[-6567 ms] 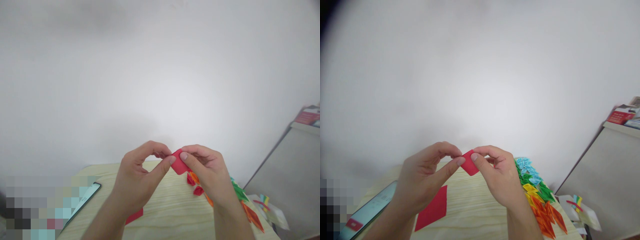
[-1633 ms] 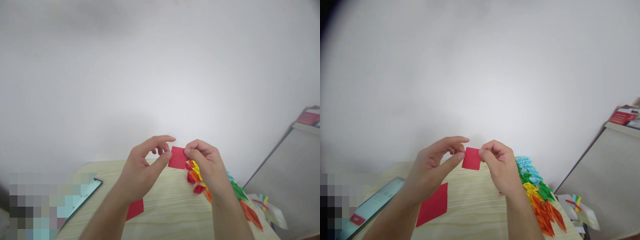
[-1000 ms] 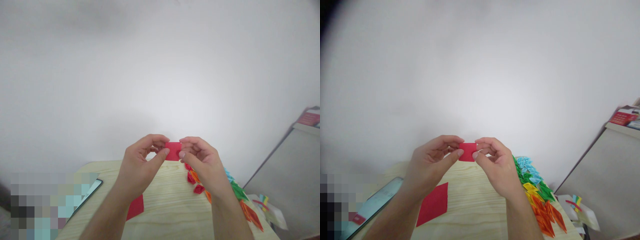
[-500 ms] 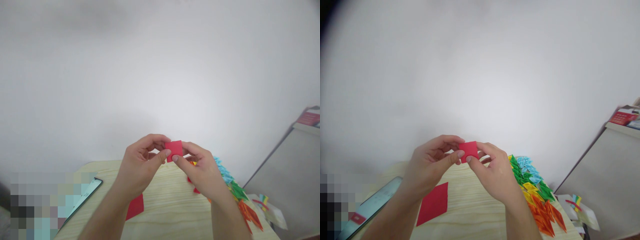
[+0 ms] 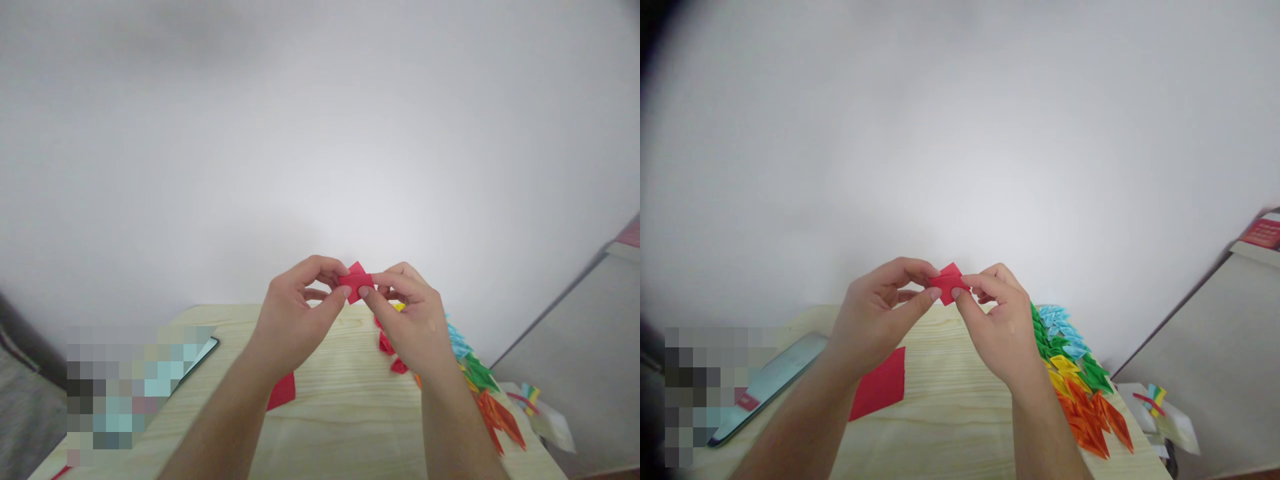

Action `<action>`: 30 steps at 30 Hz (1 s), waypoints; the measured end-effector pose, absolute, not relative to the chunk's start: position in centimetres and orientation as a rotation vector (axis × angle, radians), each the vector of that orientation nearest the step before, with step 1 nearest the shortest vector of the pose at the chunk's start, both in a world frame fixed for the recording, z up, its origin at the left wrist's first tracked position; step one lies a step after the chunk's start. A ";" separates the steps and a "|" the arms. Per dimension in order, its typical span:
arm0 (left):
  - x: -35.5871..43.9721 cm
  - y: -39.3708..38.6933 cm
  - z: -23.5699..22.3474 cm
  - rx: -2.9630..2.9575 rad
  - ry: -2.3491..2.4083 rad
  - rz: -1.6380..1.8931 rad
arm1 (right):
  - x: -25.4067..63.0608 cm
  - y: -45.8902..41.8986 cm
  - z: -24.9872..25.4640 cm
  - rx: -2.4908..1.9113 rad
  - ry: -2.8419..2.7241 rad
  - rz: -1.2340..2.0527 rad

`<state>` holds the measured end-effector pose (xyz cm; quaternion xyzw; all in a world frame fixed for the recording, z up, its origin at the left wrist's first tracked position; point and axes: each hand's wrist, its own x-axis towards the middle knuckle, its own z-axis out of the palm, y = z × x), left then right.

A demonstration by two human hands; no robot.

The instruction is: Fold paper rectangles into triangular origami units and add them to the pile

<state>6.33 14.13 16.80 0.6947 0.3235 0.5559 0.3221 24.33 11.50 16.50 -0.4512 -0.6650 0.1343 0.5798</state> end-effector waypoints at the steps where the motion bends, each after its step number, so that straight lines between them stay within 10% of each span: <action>1: 6.3 14.0 16.8 1.862 0.868 1.456 | 24.4 11.5 16.5 -1.055 -1.566 0.313; 15: 4.3 11.4 12.7 2.182 1.220 1.438 | 23.6 9.5 15.3 -1.075 -1.859 0.336; 30: 1.3 -0.6 -0.8 2.601 1.163 0.817 | 24.9 -2.1 -2.3 -1.142 -2.173 0.337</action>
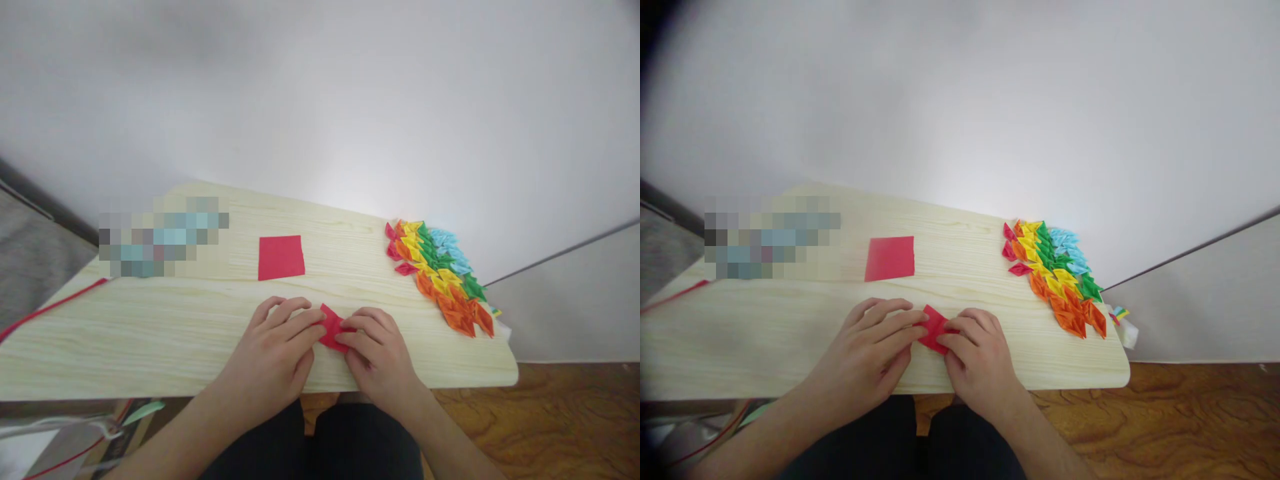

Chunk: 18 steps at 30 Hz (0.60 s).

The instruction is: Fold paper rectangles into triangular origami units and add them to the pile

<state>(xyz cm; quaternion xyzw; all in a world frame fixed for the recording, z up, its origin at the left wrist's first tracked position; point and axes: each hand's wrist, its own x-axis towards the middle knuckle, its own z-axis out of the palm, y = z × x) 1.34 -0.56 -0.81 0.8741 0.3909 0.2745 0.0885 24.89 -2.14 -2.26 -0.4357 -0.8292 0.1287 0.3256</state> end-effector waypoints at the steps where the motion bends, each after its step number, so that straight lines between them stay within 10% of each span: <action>1: 1.2 -0.9 -1.0 2.592 1.141 0.784 | 25.1 -2.7 -2.4 -1.168 -2.180 0.354; 18: 0.6 -1.7 -1.3 2.587 1.106 0.602 | 25.7 -2.5 -0.5 -1.320 -2.171 0.569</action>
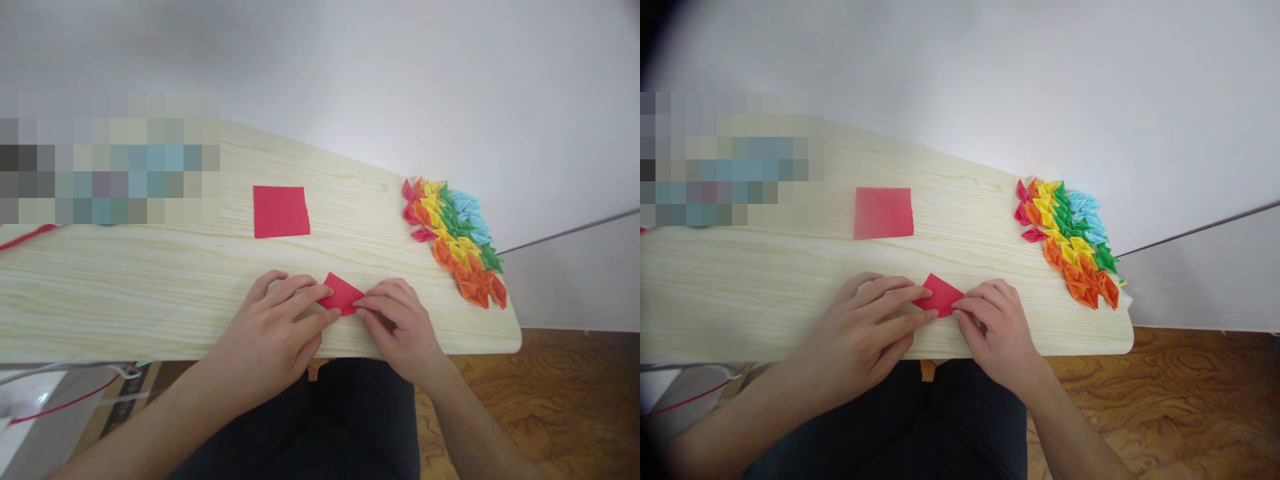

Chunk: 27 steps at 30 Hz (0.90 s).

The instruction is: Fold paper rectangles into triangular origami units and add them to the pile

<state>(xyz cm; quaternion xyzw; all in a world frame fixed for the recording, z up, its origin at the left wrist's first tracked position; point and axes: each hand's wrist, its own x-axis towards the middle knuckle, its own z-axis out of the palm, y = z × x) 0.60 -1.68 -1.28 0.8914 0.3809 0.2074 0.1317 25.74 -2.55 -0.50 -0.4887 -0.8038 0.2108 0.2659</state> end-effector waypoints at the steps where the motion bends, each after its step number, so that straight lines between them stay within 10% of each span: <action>1: 0.5 -1.8 -1.3 2.590 1.100 0.602 | 25.6 -2.3 -0.3 -1.353 -2.158 0.596; 27: 0.4 -1.8 -1.1 2.541 1.046 0.637 | 23.7 -1.7 -0.7 -1.589 -1.972 0.574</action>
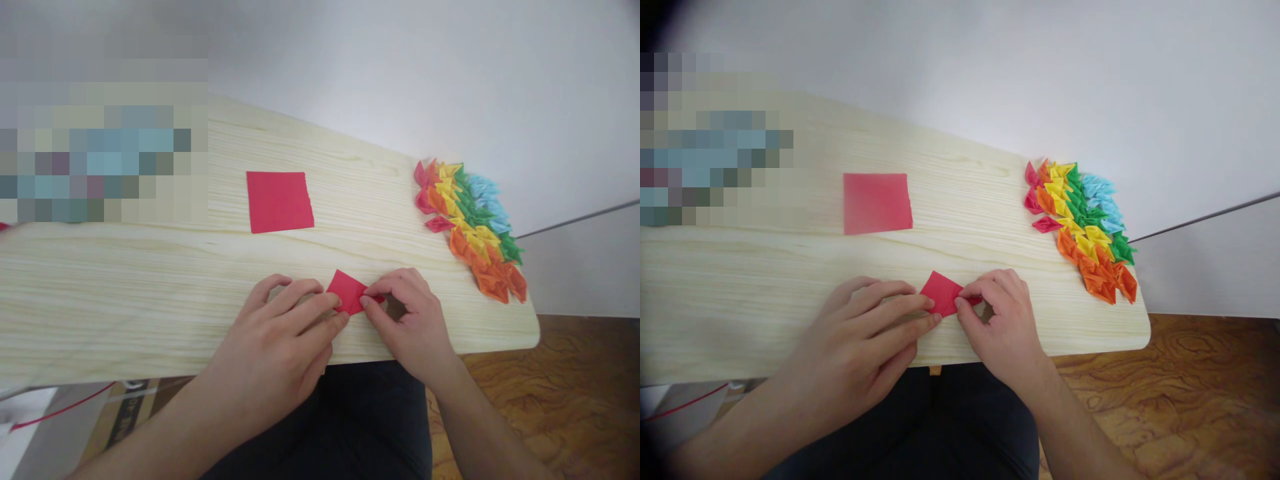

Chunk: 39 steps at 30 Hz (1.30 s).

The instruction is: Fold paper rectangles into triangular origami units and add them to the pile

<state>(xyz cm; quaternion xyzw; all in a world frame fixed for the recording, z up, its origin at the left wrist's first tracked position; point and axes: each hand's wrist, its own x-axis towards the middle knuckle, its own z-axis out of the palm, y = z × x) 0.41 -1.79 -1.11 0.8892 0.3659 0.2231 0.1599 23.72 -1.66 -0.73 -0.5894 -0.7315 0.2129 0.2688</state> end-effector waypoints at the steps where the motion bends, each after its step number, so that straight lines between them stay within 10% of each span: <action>1: 0.4 -1.8 -1.1 2.547 1.049 0.631 | 23.7 -1.7 -0.8 -1.590 -1.968 0.573; 39: 2.1 -3.5 -1.1 2.592 1.165 0.547 | 23.0 -2.5 -1.6 -1.604 -1.876 0.325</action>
